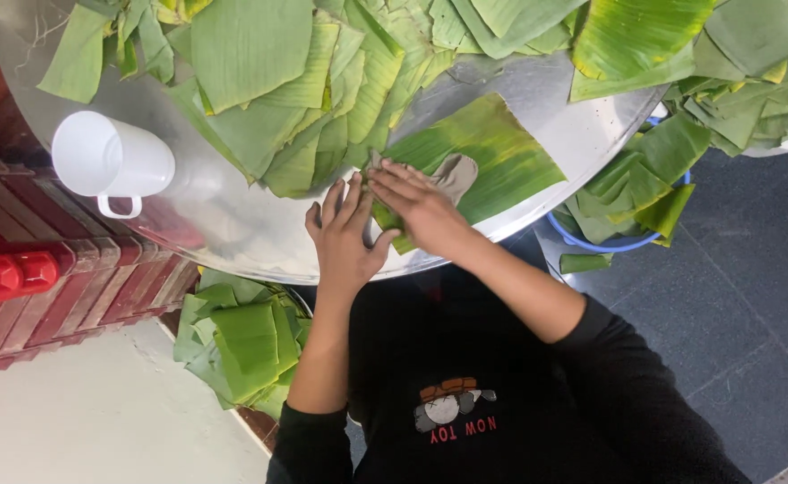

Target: Cleaning banana leaves by wiping them with a cloth on a metal table

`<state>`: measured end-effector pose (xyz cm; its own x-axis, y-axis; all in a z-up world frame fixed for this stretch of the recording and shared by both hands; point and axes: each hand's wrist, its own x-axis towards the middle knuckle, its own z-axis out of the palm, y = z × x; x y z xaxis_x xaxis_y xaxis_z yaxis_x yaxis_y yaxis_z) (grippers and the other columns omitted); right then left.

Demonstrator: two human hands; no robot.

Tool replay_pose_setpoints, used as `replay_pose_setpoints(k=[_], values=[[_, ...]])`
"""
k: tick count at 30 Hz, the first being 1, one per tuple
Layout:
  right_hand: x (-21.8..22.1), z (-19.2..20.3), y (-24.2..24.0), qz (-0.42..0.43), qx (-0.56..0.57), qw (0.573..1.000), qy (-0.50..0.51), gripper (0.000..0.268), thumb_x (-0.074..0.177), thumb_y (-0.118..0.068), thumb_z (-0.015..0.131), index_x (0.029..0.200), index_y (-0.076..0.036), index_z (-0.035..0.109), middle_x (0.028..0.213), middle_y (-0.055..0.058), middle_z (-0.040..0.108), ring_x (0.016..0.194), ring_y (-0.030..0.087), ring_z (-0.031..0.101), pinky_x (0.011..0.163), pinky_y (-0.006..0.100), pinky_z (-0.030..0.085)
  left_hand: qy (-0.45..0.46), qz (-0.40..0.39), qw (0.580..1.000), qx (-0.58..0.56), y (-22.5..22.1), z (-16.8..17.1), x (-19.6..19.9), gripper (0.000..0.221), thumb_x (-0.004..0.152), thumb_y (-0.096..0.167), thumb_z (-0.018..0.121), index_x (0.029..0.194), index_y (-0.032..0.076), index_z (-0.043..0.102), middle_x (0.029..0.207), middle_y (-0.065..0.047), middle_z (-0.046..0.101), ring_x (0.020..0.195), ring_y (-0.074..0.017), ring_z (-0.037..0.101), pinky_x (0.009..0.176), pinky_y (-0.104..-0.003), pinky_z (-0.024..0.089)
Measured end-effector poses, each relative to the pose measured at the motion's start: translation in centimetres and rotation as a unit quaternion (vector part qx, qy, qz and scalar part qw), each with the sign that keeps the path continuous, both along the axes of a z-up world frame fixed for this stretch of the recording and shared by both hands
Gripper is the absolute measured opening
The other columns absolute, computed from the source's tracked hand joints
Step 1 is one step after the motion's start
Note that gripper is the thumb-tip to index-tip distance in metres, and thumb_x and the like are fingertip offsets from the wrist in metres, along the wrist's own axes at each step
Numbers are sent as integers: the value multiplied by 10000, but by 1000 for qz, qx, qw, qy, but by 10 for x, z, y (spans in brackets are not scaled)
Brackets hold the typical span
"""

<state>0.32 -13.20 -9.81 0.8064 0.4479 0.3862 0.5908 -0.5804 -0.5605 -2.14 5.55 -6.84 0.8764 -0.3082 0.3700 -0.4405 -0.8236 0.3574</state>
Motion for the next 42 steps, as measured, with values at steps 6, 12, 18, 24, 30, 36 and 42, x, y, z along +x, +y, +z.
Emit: replay_pose_setpoints(k=[6,12,18,24,30,36,42], values=[[45,9,-89,-5,-7,1000,-4,772,685,231,557,1435,48,563,1514,256,512,1478,476,326,1236,554,235,49,-1,999,-20,1,11,-3,753,824,580,748,1367,70,634,1563,-87,508,1423,-340,438,1097,-624,221],[17,80,-62,-155,116,981,29,621,794,348,289,1343,190,532,1442,391,498,1416,522,415,1253,515,412,103,-12,993,65,3,20,0,991,773,822,570,1477,126,534,1615,-43,418,1491,-301,347,1107,-601,252],[-43,17,28,-64,46,988,131,573,884,45,551,1437,-104,582,1570,50,507,1479,293,424,1087,454,506,152,15,988,19,-1,20,1,1368,479,449,934,1617,105,259,1418,-108,634,1450,-299,405,1135,-654,216],[-25,-96,-38,-71,41,997,0,439,911,62,523,1316,-25,667,1442,147,621,1407,334,520,1186,430,398,128,-12,992,9,1,26,3,1170,497,587,903,1495,123,507,1549,-93,519,1451,-327,393,1135,-670,210],[15,7,-128,-156,36,985,-71,382,936,116,486,1281,164,643,1333,353,627,1309,540,518,1168,564,372,202,3,979,23,0,33,2,1148,518,667,848,1475,120,529,1621,-50,424,1488,-313,326,1156,-676,149],[-21,51,-115,-208,226,951,-36,319,933,190,590,1163,27,739,1202,213,731,1187,434,671,1052,543,494,213,3,977,-2,1,31,2,1132,530,647,857,1471,109,531,1633,-51,403,1492,-339,313,1161,-706,128],[-58,53,-29,-9,336,938,86,381,945,20,476,1175,-64,769,1213,147,734,1162,392,690,1024,512,520,196,16,980,-10,-4,28,-3,1094,539,641,883,1437,102,568,1647,-26,376,1495,-313,306,1167,-705,137]])
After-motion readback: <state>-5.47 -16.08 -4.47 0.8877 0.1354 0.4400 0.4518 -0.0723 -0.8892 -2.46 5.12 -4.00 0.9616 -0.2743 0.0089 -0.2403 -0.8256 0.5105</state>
